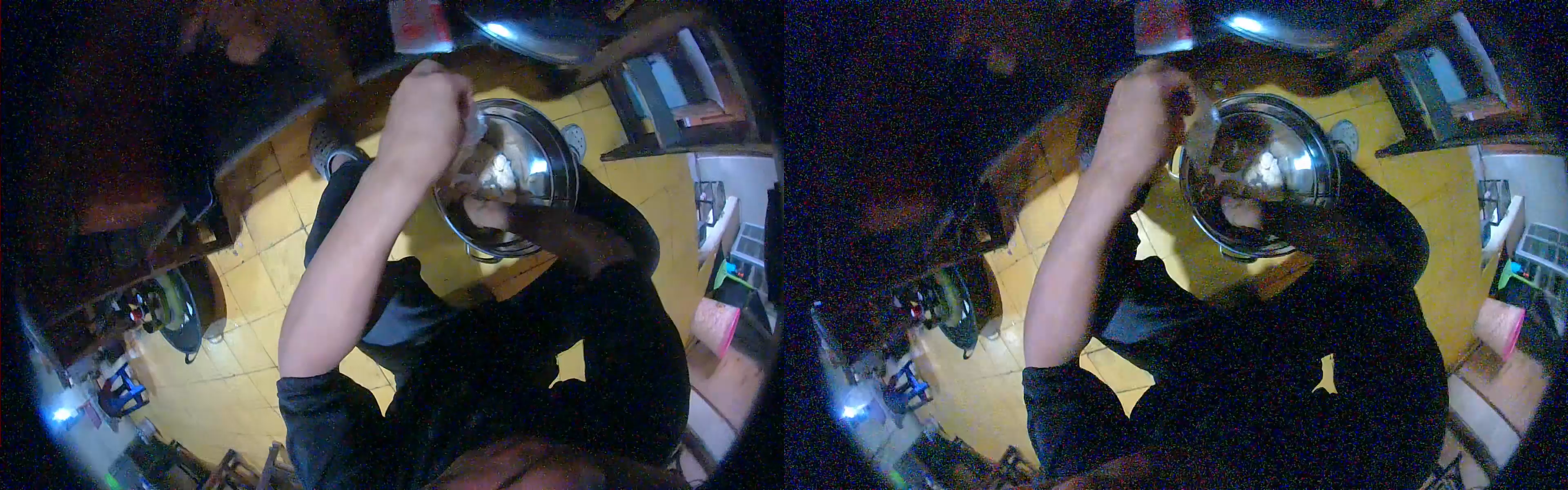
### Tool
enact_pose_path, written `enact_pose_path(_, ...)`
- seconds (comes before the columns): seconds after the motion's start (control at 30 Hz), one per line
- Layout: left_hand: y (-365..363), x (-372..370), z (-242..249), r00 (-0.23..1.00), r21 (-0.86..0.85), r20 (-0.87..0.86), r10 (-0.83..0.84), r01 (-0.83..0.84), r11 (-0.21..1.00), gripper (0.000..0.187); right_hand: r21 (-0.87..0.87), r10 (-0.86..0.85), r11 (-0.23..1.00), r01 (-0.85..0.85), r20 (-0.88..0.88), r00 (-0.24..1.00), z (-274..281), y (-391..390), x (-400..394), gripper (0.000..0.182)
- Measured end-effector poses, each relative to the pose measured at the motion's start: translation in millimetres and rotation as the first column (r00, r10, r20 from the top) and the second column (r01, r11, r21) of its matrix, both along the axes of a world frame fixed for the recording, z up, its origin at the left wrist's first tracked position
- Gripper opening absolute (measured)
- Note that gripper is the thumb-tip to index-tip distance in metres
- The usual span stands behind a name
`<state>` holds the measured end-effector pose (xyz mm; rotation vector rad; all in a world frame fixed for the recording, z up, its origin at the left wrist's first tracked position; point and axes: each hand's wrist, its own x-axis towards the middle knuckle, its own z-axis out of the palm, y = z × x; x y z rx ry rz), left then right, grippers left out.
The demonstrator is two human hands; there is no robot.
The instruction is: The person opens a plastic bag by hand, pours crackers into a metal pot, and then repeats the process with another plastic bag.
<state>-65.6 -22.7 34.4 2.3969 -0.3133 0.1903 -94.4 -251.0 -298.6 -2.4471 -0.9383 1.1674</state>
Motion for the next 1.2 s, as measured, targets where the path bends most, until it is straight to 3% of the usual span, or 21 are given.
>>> enact_pose_path(0.1, -6, 6, -4, 0.997, 0.056, 0.071, 0.028, -0.032, 0.998, 0.016, -0.091, 0.111, 0.990, -0.103, 0.083, 0.990, 46, 11, 10, 0.029)
enact_pose_path(0.17, -8, 10, -6, 0.999, 0.075, 0.041, 0.033, -0.036, 0.997, 0.020, -0.110, 0.169, 0.982, -0.155, 0.138, 0.976, 91, 17, 21, 0.027)
enact_pose_path(0.2, -10, 12, -5, 0.999, 0.083, 0.030, 0.039, -0.041, 0.996, 0.020, -0.097, 0.180, 0.982, -0.165, 0.181, 0.967, 115, 18, 25, 0.027)
enact_pose_path(0.23, -10, 13, -4, 0.999, 0.092, 0.021, 0.046, -0.048, 0.995, 0.021, 0.085, 0.222, 0.968, -0.236, 0.149, 0.964, 162, 11, 35, 0.033)
enact_pose_path(0.3, -12, 15, -6, 0.999, 0.098, 0.048, 0.012, -0.016, 0.995, 0.024, 0.226, 0.095, 0.970, -0.088, -0.022, 0.995, 223, -3, 50, 0.034)
enact_pose_path(0.33, -15, 10, -4, 0.998, 0.031, -0.063, 0.012, -0.010, 0.999, 0.026, 0.294, -0.052, 0.952, 0.088, -0.128, 0.990, 251, -9, 47, 0.032)
enact_pose_path(0.37, -18, 15, -5, 0.982, -0.043, -0.188, 0.005, -0.013, 0.999, 0.028, 0.332, -0.186, 0.905, 0.267, -0.256, 0.949, 266, -15, 52, 0.030)
enact_pose_path(0.4, -22, 15, -5, 0.984, -0.033, -0.181, -0.009, 0.003, 0.999, 0.028, 0.445, -0.258, 0.796, 0.410, -0.363, 0.895, 270, -21, 57, 0.027)
enact_pose_path(0.5, -34, 19, -7, 0.979, -0.061, -0.186, -0.089, 0.079, 0.995, 0.030, 0.574, -0.282, 0.428, 0.698, -0.649, 0.706, 291, -42, 71, 0.027)
enact_pose_path(0.57, -40, 27, -20, 0.965, -0.186, -0.242, -0.099, 0.054, 0.981, 0.033, 0.634, -0.337, 0.235, 0.736, -0.657, 0.674, 306, -42, 79, 0.030)
enact_pose_path(0.6, -41, 30, -30, 0.965, -0.179, -0.239, -0.112, 0.070, 0.981, 0.033, 0.639, -0.343, 0.220, 0.737, -0.657, 0.672, 312, -44, 78, 0.030)
enact_pose_path(0.67, -45, 37, -42, 0.952, -0.215, -0.220, -0.210, 0.163, 0.963, 0.033, 0.550, -0.226, 0.045, 0.834, -0.807, 0.545, 322, -49, 77, 0.037)
enact_pose_path(0.7, -49, 39, -42, 0.946, -0.226, -0.212, -0.245, 0.196, 0.954, 0.033, 0.553, -0.227, 0.035, 0.832, -0.807, 0.546, 321, -49, 76, 0.037)
enact_pose_path(0.77, -71, 29, -24, 0.837, -0.633, -0.418, -0.354, 0.011, 0.774, 0.035, 0.527, -0.203, -0.017, 0.849, -0.834, 0.514, 316, -47, 78, 0.039)
enact_pose_path(0.83, -80, 26, -12, 0.824, -0.709, -0.408, -0.392, -0.015, 0.705, 0.036, 0.541, -0.257, -0.002, 0.841, -0.813, 0.522, 308, -45, 80, 0.035)
enact_pose_path(0.9, -84, 23, -3, 0.780, -0.768, -0.460, -0.423, -0.111, 0.630, 0.036, 0.613, -0.400, 0.096, 0.784, -0.698, 0.594, 302, -42, 79, 0.030)
enact_pose_path(0.97, -84, 26, -6, 0.792, -0.757, -0.460, -0.402, -0.113, 0.644, 0.033, 0.640, -0.427, 0.051, 0.767, -0.680, 0.596, 293, -39, 78, 0.021)
enact_pose_path(1.03, -84, 25, -8, 0.797, -0.742, -0.471, -0.377, -0.127, 0.658, 0.031, 0.723, -0.595, 0.299, 0.623, -0.369, 0.714, 292, -37, 78, 0.017)
enact_pose_path(1.07, -85, 24, -8, 0.790, -0.767, -0.470, -0.395, -0.143, 0.626, 0.028, 0.772, -0.613, 0.353, 0.528, -0.235, 0.754, 292, -38, 78, 0.015)
enact_pose_path(1.13, -86, 25, -10, 0.781, -0.789, -0.468, -0.412, -0.161, 0.592, 0.027, 0.765, -0.608, 0.380, 0.521, -0.218, 0.763, 293, -37, 78, 0.015)
enact_pose_path(1.2, -83, 26, -18, 0.835, -0.762, -0.411, -0.366, -0.094, 0.641, 0.022, 0.756, -0.599, 0.410, 0.511, -0.200, 0.775, 297, -36, 76, 0.015)
